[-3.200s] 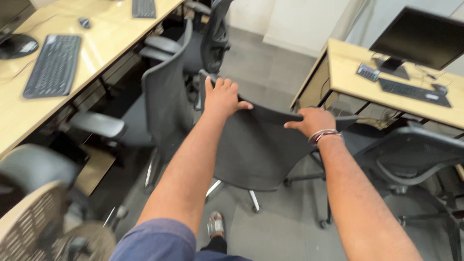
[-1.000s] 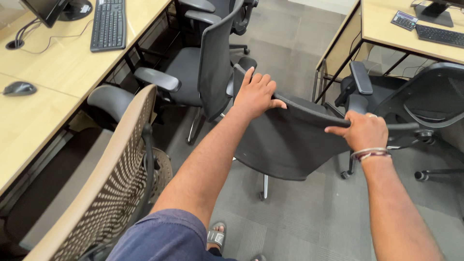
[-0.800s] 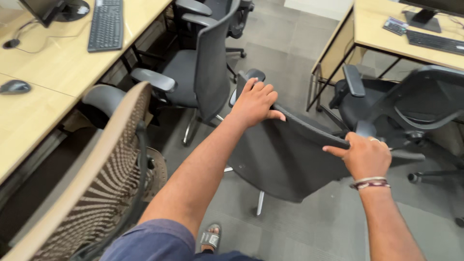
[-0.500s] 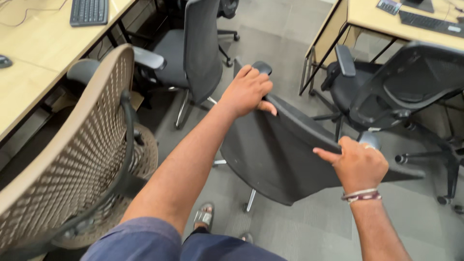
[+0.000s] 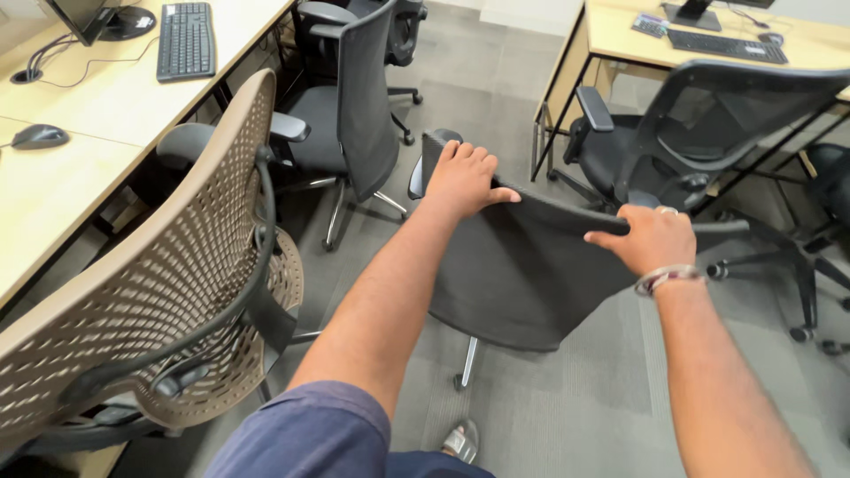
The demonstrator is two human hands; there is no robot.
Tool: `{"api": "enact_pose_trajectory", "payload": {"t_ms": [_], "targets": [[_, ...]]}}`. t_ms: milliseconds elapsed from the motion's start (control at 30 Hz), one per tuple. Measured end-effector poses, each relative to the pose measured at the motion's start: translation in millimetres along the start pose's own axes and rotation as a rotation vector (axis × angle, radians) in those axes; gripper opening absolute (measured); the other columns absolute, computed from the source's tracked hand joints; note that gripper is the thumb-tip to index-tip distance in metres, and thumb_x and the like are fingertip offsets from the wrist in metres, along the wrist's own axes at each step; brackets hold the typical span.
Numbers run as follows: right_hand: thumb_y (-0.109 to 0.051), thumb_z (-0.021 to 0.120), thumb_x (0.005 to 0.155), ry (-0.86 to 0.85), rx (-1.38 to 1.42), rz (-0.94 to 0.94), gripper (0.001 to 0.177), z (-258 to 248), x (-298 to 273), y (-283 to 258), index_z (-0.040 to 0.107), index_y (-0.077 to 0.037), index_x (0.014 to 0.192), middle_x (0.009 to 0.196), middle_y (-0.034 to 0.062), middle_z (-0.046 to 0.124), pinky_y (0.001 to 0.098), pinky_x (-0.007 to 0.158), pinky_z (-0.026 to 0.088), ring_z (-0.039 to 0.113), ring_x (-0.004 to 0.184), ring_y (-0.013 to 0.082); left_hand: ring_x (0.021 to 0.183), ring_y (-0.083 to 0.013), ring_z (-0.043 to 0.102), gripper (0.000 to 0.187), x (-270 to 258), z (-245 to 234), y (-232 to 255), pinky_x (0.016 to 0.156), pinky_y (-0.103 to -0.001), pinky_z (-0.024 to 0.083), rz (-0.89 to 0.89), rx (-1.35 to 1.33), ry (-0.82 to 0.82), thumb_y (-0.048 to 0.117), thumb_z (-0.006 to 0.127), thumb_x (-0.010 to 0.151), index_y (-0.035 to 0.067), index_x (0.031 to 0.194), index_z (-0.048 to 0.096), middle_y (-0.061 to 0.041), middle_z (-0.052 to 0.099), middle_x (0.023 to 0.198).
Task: The person moves a black office chair across a computer lab, positioning it under a desk. They then pull the chair out, rotate it, and push it back under the desk repeatedly. The person handles the chair by its backrest and armrests throughout the sequence.
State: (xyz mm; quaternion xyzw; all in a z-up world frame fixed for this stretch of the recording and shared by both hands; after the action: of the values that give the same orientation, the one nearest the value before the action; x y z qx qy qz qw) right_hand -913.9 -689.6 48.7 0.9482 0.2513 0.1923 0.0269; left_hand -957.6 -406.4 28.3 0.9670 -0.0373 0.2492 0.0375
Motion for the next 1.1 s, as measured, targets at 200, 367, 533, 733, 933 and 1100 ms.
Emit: {"api": "enact_pose_trajectory", "payload": {"t_ms": [200, 367, 533, 733, 933, 1100], "targets": [[-0.077, 0.075, 0.069, -0.239, -0.045, 0.102, 0.062, -8.9, -36.6, 9.2, 0.08, -0.021, 0.095, 0.094, 0.0122, 0.077, 0.0432, 0.091, 0.053, 0.07, 0.103, 0.0313, 0.119, -0.0307, 0.051, 0.074, -39.7, -12.5, 36.8, 0.112, -0.049, 0.026, -0.047, -0.037, -0.03, 0.076, 0.054, 0.085, 0.008, 0.11, 0.068, -0.01, 0.063, 0.115], [-0.078, 0.074, 0.068, -0.319, -0.051, 0.145, 0.064, -23.2, -74.3, 20.0, 0.081, -0.023, 0.099, 0.098, 0.0101, 0.078, 0.0428, 0.092, 0.054, 0.071, 0.105, 0.0311, 0.118, -0.0301, 0.051, 0.07, -73.4, -32.2, 70.6, 0.115, -0.051, 0.026, -0.042, -0.052, -0.025, 0.074, 0.054, 0.086, 0.01, 0.109, 0.068, -0.009, 0.063, 0.113], [-0.08, 0.073, 0.069, -0.349, -0.066, 0.161, 0.065, -38.1, -118.4, 24.3, 0.081, -0.02, 0.094, 0.094, 0.0087, 0.079, 0.0421, 0.092, 0.053, 0.071, 0.105, 0.0295, 0.117, -0.0292, 0.051, 0.07, -109.1, -58.3, 101.3, 0.115, -0.051, 0.026, -0.035, -0.086, 0.023, 0.074, 0.054, 0.086, 0.009, 0.108, 0.069, -0.008, 0.063, 0.11], [-0.084, 0.07, 0.068, -0.353, -0.105, 0.141, 0.068, -54.9, -167.6, 32.3, 0.082, -0.023, 0.095, 0.095, 0.008, 0.079, 0.041, 0.095, 0.053, 0.071, 0.106, 0.0284, 0.119, -0.0279, 0.051, 0.075, -148.4, -80.9, 140.6, 0.117, -0.052, 0.025, -0.072, -0.084, -0.023, 0.078, 0.051, 0.085, 0.009, 0.109, 0.07, -0.008, 0.063, 0.111], [-0.085, 0.069, 0.066, -0.334, -0.066, 0.143, 0.069, -74.9, -229.4, 44.9, 0.081, -0.024, 0.096, 0.094, 0.0088, 0.078, 0.0422, 0.091, 0.053, 0.071, 0.105, 0.029, 0.12, -0.0274, 0.051, 0.08, -193.2, -98.8, 188.1, 0.117, -0.051, 0.023, -0.104, -0.066, -0.021, 0.08, 0.047, 0.085, 0.009, 0.113, 0.069, -0.009, 0.063, 0.112], [-0.085, 0.067, 0.069, -0.275, -0.122, 0.073, 0.07, -95.5, -289.3, 54.6, 0.079, -0.019, 0.087, 0.09, 0.0074, 0.077, 0.0426, 0.092, 0.052, 0.07, 0.104, 0.0288, 0.122, -0.0259, 0.051, 0.077, -239.7, -122.4, 235.0, 0.118, -0.051, 0.022, -0.138, -0.061, -0.029, 0.078, 0.048, 0.087, 0.009, 0.113, 0.069, -0.009, 0.063, 0.114]]}}
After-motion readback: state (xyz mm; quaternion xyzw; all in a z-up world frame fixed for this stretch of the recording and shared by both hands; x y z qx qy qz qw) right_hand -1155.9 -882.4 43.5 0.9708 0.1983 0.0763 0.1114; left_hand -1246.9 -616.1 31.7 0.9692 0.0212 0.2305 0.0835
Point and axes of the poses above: each hand's wrist, its own x-axis towards the middle knuckle, its own z-axis out of the palm, y = z × x, the point moved 6 cm from there along x, towards the middle knuckle
